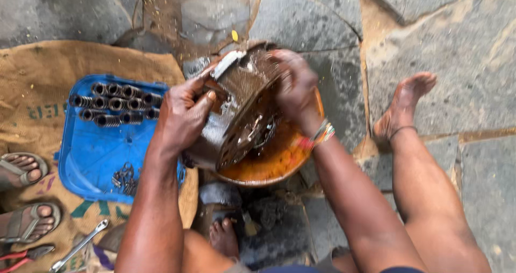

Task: The person scrubs a large, circular metal mechanical part with a brush and their hands while it sits in a bucket of liquid. They rotate the part to clean different sides and rinse it in the bucket.

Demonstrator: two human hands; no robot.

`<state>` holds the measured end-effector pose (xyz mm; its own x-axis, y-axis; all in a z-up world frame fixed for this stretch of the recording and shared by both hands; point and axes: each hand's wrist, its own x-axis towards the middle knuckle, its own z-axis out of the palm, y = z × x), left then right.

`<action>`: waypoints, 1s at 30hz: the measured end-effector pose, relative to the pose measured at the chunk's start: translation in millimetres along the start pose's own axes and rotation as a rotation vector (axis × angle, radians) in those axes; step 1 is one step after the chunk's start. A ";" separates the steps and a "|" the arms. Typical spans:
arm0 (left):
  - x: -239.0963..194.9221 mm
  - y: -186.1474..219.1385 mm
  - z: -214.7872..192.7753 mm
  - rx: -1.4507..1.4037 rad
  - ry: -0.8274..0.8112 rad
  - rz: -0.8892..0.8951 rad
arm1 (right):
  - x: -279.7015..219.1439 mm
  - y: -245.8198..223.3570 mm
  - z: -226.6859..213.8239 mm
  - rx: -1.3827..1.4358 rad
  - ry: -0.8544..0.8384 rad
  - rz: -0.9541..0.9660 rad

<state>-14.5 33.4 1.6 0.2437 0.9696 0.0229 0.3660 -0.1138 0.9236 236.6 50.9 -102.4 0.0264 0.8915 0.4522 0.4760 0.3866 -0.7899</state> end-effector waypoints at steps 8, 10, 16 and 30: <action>-2.9 -9.1 -0.8 -0.045 -0.023 -0.007 | -33.2 20.8 -9.3 0.302 0.219 0.318; 1.5 -5.5 1.3 -0.101 -0.014 -0.008 | -30.8 -3.6 0.0 0.067 0.220 0.096; -0.5 -4.1 0.9 -0.044 -0.027 -0.008 | -13.1 -12.3 -13.8 -0.096 0.101 -0.062; -4.0 -2.5 2.8 -0.134 0.015 -0.050 | 2.6 52.6 4.3 0.891 -0.006 0.884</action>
<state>-13.9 29.2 -1.9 0.2147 0.9765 -0.0193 0.2541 -0.0367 0.9665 257.9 74.6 -144.6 0.0284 0.9268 -0.3745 -0.4609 -0.3202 -0.8276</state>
